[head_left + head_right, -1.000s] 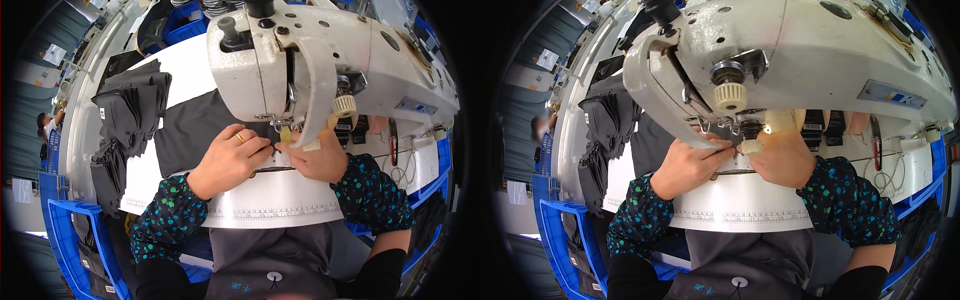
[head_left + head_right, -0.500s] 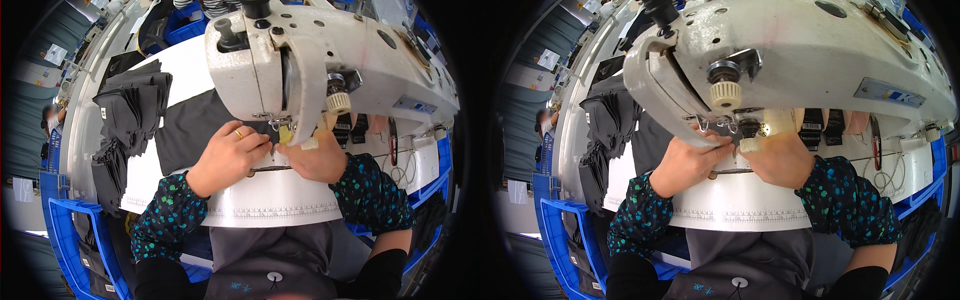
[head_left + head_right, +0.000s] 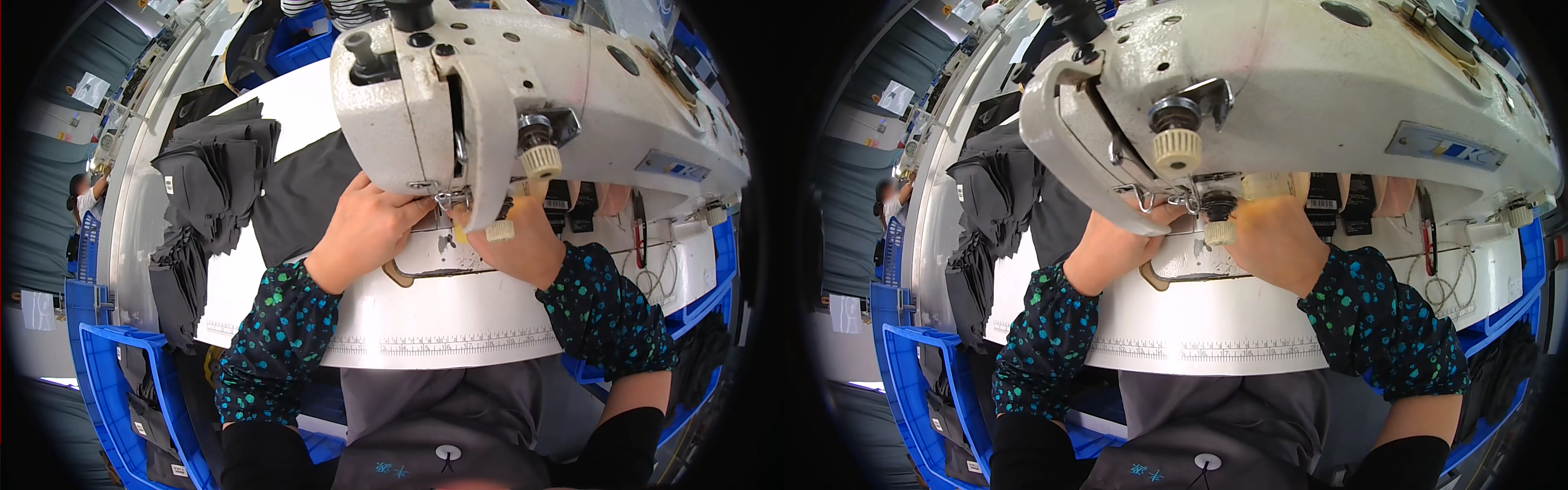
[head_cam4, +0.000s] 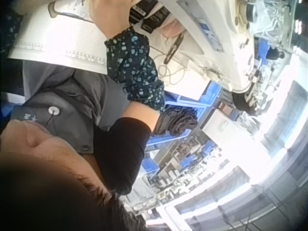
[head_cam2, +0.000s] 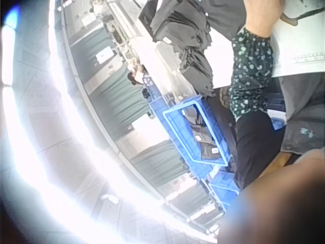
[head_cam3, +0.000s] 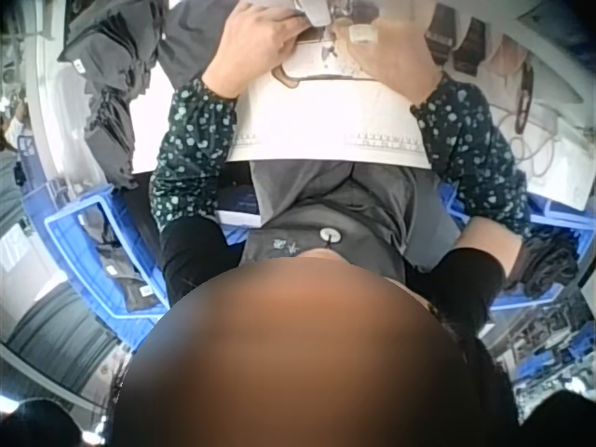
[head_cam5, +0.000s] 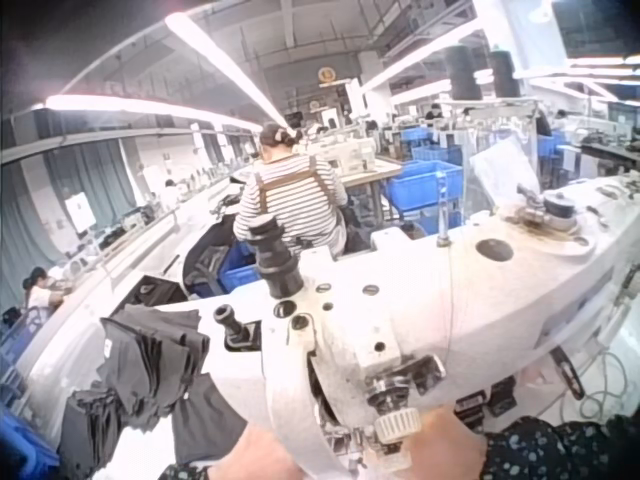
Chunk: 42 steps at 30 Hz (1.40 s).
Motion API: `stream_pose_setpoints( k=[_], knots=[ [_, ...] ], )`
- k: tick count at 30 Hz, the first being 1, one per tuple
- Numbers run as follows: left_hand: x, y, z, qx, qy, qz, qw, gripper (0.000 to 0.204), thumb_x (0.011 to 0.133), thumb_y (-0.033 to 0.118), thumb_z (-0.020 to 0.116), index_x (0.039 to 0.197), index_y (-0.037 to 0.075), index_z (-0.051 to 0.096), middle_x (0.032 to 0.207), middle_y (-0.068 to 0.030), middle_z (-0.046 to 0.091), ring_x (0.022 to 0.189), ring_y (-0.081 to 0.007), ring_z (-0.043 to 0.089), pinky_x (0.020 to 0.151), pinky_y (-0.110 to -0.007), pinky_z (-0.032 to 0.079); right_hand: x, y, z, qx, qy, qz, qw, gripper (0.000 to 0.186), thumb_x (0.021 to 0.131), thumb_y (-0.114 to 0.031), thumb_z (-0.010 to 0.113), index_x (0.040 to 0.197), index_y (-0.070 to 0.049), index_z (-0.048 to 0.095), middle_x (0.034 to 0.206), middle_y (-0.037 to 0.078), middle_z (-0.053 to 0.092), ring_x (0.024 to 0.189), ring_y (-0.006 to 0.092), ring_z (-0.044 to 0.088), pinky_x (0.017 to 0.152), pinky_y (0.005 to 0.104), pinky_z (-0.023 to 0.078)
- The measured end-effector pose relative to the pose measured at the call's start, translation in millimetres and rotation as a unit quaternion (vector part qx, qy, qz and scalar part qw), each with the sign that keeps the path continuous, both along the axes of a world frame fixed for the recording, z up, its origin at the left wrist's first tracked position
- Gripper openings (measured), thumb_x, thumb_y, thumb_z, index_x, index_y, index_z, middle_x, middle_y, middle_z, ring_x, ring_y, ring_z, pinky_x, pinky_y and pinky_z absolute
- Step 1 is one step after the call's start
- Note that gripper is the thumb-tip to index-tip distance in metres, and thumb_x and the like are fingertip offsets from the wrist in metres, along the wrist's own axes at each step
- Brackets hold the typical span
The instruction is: Sewing brand labels onto black fabric components using an industrial sewing machine.
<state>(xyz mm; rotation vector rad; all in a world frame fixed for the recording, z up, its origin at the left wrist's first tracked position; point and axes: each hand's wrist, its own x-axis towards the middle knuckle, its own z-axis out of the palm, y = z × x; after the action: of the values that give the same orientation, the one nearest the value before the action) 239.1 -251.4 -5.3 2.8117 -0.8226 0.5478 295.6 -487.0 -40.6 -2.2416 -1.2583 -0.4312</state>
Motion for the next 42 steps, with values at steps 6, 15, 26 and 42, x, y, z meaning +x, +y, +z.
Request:
stream_pose_setpoints(
  k=[6,15,26,42],
  knots=[
    [-3.8,-3.8,3.7,-0.023,-0.001,0.008,1.0,0.026,0.076,0.009,0.072,0.101,0.011,0.079,0.099,-0.0005,0.073,0.098,-0.0221,0.067,0.082,-0.036,0.055,0.4,-0.5,0.5,0.0,-0.028,0.017,0.999,0.023,0.088,-0.022,0.071,0.073,-0.006,0.073,0.062,0.01,0.063,0.054,0.0304,0.062,0.052,0.0419,0.05],
    [-38.9,19.6,22.0,-0.014,0.077,0.182,0.98,0.015,0.088,0.022,0.074,0.09,0.009,0.065,0.085,-0.0053,0.063,0.089,-0.0277,0.065,0.068,-0.041,0.055,-10.4,-3.5,4.6,-0.098,-0.164,0.026,0.981,0.02,0.09,-0.019,0.069,0.105,-0.007,0.075,0.061,0.007,0.06,0.055,0.0287,0.061,0.052,0.0426,0.048],
    [-114.7,-19.6,39.5,-0.203,0.119,0.208,0.949,0.021,0.091,0.016,0.075,0.096,0.004,0.058,0.087,-0.0123,0.061,0.07,-0.0325,0.063,0.061,-0.039,0.049,-92.0,31.1,46.8,0.052,0.417,0.074,0.904,0.046,0.086,-0.037,0.08,0.112,-0.001,0.069,0.089,0.008,0.073,0.064,0.025,0.065,0.064,0.0383,0.052],
    [-73.9,-19.9,31.1,-0.01,0.077,0.143,0.987,0.054,0.084,0.022,0.077,0.132,0.003,0.06,0.136,-0.0132,0.059,0.128,-0.0326,0.056,0.098,-0.042,0.049,-86.0,-45.6,40.6,0.046,0.427,0.059,0.901,0.012,0.088,-0.012,0.076,0.096,-0.003,0.075,0.08,0.011,0.07,0.067,0.024,0.066,0.06,0.033,0.051]
  ],
)
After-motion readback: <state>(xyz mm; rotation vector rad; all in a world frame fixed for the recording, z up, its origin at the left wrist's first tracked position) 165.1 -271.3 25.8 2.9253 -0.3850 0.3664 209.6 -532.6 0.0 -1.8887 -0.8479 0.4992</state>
